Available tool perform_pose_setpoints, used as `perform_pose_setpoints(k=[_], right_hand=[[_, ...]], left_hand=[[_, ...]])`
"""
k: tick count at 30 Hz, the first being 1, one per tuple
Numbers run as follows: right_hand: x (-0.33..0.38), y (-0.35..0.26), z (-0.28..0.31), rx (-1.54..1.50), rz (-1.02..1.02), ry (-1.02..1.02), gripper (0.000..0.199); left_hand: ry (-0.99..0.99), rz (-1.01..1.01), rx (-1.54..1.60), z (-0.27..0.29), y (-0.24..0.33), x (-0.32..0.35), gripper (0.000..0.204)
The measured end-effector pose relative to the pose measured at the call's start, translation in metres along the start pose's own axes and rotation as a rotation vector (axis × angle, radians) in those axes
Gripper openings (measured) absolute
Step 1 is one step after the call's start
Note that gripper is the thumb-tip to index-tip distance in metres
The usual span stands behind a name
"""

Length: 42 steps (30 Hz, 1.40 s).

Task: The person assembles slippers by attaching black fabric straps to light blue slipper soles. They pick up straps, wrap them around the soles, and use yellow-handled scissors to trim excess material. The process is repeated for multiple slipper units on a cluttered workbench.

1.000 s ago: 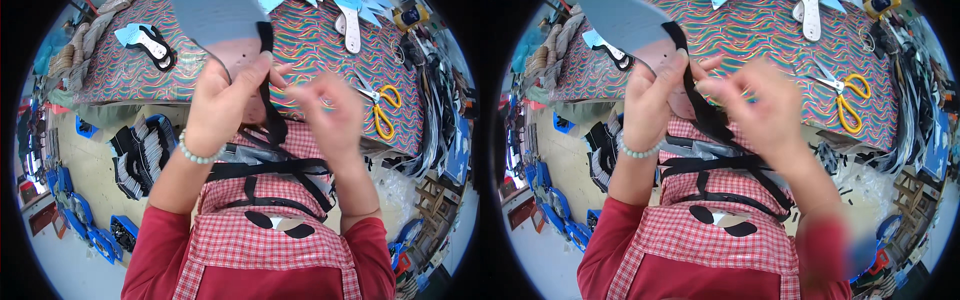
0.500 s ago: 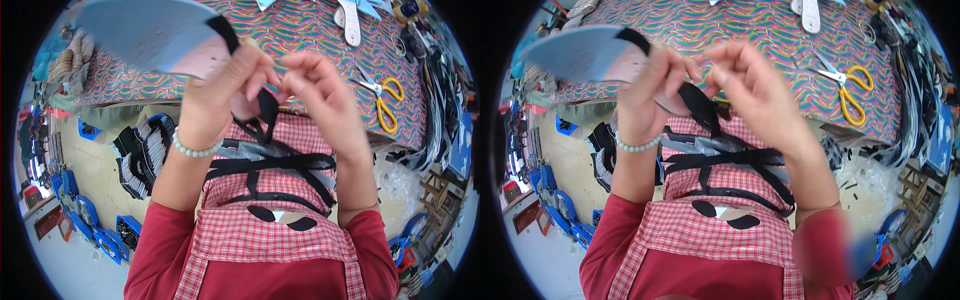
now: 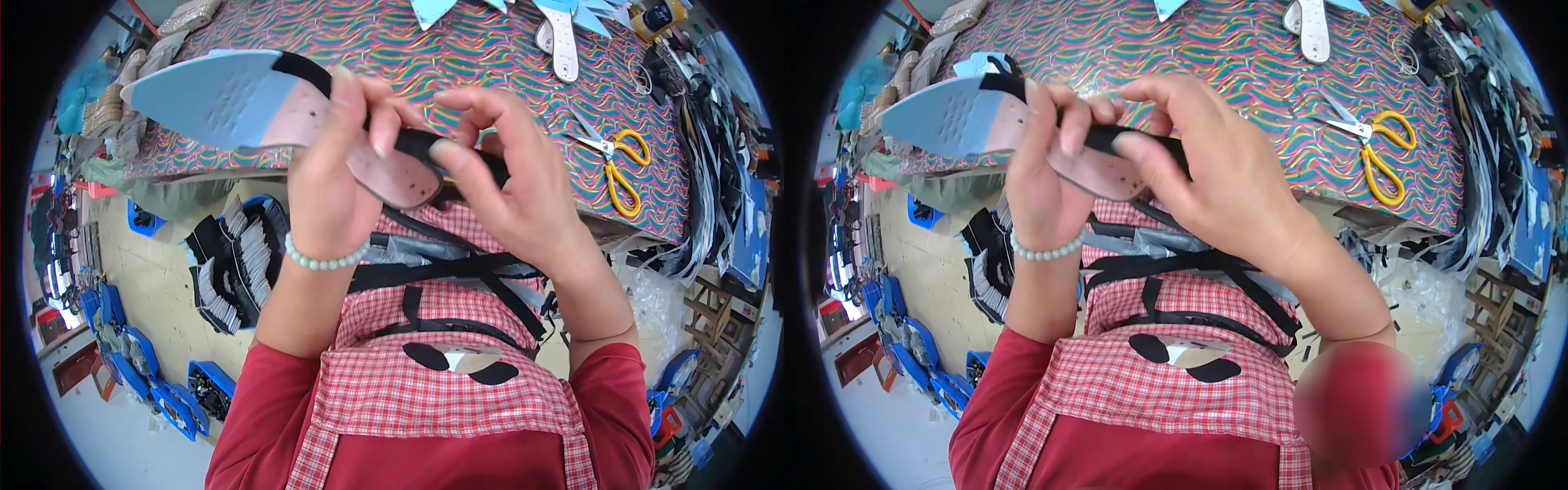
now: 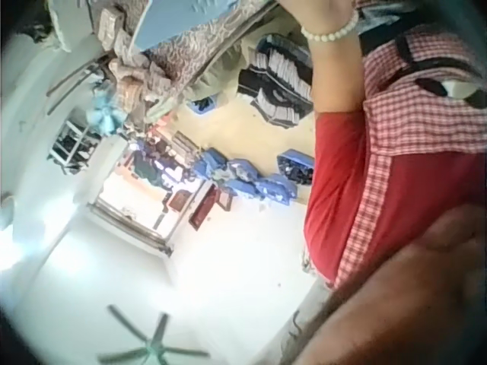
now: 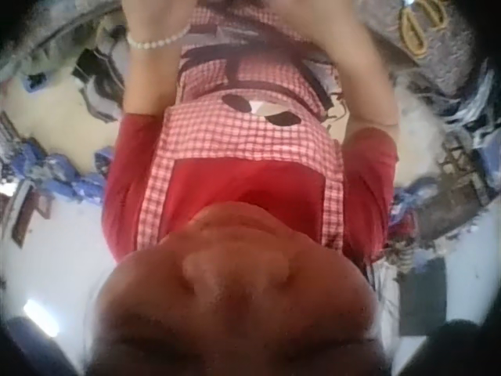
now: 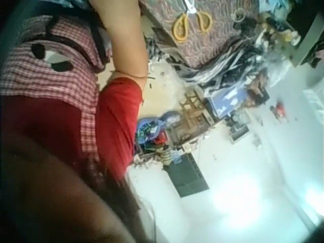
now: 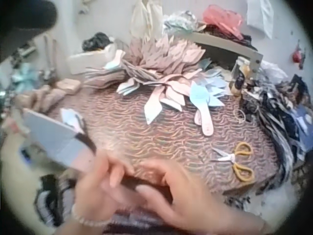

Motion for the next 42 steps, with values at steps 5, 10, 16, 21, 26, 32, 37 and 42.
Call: perform_pose_setpoints(k=[5, 10, 16, 21, 26, 32, 37, 42], right_hand=[[0.033, 0.016, -0.018, 0.238, 0.042, -0.129, 0.047], [0.058, 0.025, -0.038, -0.415, -0.28, 0.162, 0.04], [0.027, 0.015, 0.023, -0.063, -0.17, -0.141, 0.023], [0.007, -0.027, 0.036, 0.211, 0.007, -0.222, 0.025], [0.009, -0.043, 0.038, 0.21, -0.052, -0.319, 0.024], [0.0, -0.058, 0.021, 0.255, 0.089, -0.427, 0.039], [0.006, -0.049, 0.05, -0.385, -0.087, 0.141, 0.049], [0.035, -0.004, 0.023, -0.229, 0.121, 0.326, 0.014]], left_hand=[[0.008, -0.022, 0.41, 0.002, 0.001, 0.001, 0.03], [0.048, -0.02, 0.628, -0.008, -0.016, -0.001, 0.031], [-0.075, -0.343, -1.167, -0.019, 0.033, 0.036, 0.009], [-0.157, -0.736, -1.45, -0.043, 0.07, 0.014, 0.025], [-0.266, -0.596, -1.368, -0.044, 0.063, 0.005, 0.021], [-0.496, -0.386, -1.146, -0.056, 0.042, 0.012, 0.02], [-0.268, -0.018, -0.625, -0.04, 0.03, 0.028, 0.019], [-0.039, 0.003, -0.383, -0.031, 0.012, 0.026, 0.028]])
Point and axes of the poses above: each hand's wrist, its own x-axis away from the middle knuckle, its own z-axis out of the back of the hand, y = z × x, the point moved 8 cm from there along -x, towards the middle knuckle, and after that the axes turned 15 degrees about -x, right-handed, at the moved point
